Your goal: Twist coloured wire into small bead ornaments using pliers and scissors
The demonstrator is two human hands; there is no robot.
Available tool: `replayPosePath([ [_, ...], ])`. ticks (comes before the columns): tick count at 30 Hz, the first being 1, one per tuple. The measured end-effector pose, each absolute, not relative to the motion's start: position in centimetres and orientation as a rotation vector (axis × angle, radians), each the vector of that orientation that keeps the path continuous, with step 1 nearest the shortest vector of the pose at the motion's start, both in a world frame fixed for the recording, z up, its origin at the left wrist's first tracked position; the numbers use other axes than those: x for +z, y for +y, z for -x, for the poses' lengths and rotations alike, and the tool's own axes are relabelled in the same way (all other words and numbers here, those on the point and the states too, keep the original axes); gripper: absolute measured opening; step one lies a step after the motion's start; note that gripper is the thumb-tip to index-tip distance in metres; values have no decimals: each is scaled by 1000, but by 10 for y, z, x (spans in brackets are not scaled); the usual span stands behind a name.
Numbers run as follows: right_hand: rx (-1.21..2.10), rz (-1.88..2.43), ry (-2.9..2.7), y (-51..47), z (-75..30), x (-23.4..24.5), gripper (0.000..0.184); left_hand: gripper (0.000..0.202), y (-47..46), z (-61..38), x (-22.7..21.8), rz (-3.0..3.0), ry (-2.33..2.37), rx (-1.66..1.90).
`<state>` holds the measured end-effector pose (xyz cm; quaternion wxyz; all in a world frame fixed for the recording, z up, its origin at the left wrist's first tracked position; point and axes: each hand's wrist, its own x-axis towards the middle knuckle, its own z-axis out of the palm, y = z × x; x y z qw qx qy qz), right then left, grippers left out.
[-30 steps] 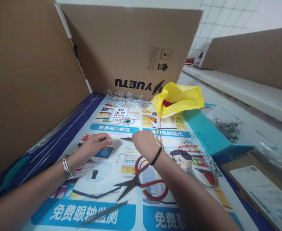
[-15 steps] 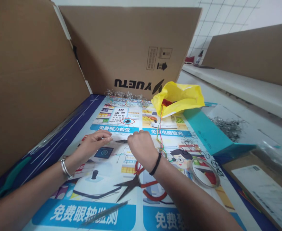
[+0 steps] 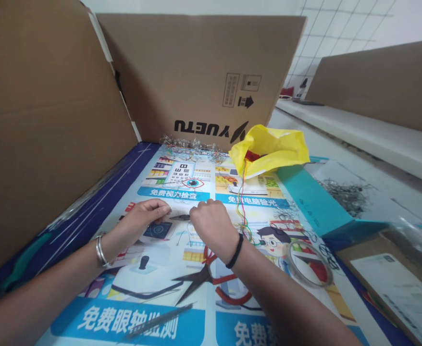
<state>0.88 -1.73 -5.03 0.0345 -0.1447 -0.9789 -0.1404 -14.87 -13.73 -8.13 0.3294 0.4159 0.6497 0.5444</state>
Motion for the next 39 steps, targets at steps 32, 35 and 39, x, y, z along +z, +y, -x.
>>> replayPosePath([
  [32,-376,451,-3091,-18,-6,-54,16,18,-136,147,-83,-1001,1827,1499],
  [35,-346,492,-3121,-19,-5,-54,18,19,-137,146,-83,-1005,1856,1515],
  [39,-299,572,-3102,-22,-3,-53,17,20,-137,144,-84,-1011,1870,1556],
])
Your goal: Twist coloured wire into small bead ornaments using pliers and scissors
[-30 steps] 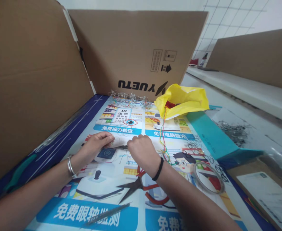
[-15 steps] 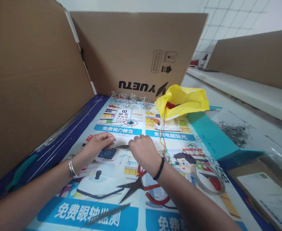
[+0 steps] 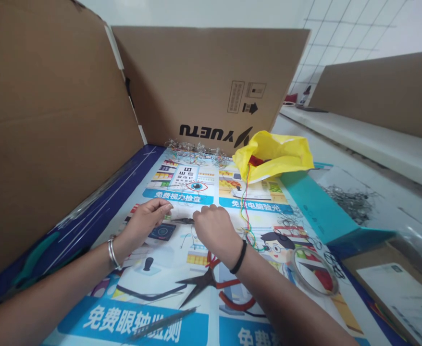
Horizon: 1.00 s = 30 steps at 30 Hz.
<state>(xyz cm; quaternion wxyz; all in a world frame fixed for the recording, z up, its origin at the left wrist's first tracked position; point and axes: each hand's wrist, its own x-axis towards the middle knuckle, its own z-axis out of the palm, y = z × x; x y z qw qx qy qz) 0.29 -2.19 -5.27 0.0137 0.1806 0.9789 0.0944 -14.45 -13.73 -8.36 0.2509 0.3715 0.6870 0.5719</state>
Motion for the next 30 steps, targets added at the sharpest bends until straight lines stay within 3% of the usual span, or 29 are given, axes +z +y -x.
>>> replayPosePath([
  [14,201,-750,3182,-32,0,-59,31,18,-138,139,-83,-989,1884,1649],
  [30,149,-668,3098,-33,2,-62,26,22,-138,136,-83,-964,1834,1594],
])
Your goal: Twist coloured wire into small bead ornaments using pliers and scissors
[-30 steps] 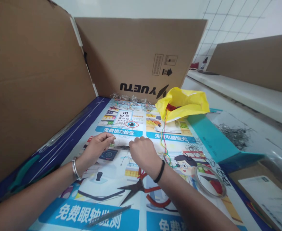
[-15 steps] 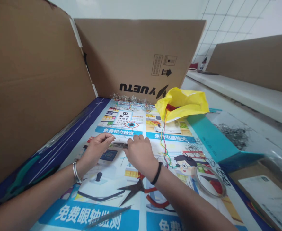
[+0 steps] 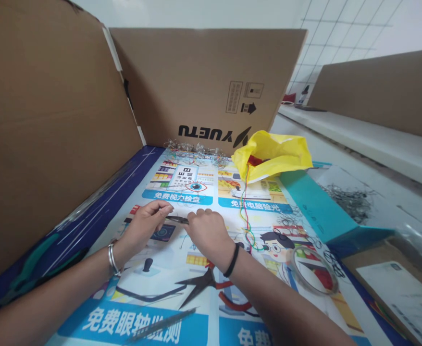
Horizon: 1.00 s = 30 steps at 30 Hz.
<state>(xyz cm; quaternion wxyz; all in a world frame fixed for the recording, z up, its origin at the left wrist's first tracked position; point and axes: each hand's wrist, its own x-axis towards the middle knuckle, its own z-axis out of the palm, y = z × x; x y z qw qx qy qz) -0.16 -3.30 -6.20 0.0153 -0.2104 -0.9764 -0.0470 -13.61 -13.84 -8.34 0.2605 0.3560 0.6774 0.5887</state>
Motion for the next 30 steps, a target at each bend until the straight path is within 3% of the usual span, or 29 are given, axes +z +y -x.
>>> replayPosePath([
  [7,-142,635,-3050,-28,-1,-65,35,19,-138,142,-79,-1057,1828,1465],
  [30,-136,652,-3018,-28,-2,-62,28,18,-138,136,-80,-954,1922,1503],
])
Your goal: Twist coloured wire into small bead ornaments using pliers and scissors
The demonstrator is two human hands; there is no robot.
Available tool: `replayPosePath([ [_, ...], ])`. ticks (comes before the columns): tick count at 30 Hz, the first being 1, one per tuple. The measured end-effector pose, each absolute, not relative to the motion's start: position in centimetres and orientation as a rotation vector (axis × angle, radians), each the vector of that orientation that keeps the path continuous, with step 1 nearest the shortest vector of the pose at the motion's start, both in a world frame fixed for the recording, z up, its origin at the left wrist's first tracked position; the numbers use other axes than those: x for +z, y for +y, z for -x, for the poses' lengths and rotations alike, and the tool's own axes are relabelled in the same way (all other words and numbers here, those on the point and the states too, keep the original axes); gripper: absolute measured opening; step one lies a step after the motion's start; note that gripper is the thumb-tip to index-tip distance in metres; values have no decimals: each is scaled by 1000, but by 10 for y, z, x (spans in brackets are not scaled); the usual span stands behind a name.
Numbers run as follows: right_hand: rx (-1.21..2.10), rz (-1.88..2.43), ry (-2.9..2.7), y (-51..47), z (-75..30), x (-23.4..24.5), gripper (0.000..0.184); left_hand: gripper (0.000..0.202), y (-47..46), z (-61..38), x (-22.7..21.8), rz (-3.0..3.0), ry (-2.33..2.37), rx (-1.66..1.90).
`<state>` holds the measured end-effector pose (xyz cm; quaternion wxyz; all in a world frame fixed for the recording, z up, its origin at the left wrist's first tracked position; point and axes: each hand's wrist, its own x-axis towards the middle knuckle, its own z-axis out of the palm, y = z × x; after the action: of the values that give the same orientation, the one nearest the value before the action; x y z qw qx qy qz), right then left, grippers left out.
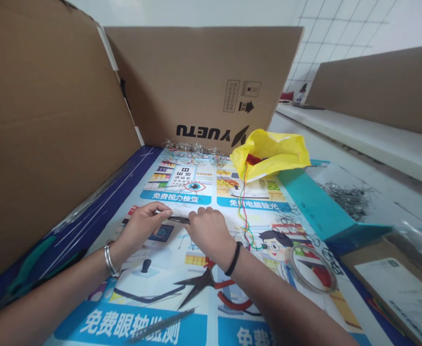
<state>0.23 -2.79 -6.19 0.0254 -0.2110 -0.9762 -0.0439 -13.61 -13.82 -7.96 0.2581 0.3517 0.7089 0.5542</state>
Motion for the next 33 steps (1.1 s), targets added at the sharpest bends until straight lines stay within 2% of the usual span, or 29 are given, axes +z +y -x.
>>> replayPosePath([
  [4,-153,639,-3029,-27,-2,-63,26,17,-138,136,-80,-952,1879,1508],
  [8,-157,687,-3069,-24,-2,-64,33,18,-138,139,-80,-903,1809,1495],
  [19,-28,732,-3026,-16,-8,-70,39,24,-139,140,-82,-757,1335,1416],
  [25,57,720,-3031,-16,-6,-76,31,17,-142,144,-81,-710,1197,1398],
  [33,83,717,-3004,-14,-5,-80,33,21,-143,140,-80,-840,1197,1379],
])
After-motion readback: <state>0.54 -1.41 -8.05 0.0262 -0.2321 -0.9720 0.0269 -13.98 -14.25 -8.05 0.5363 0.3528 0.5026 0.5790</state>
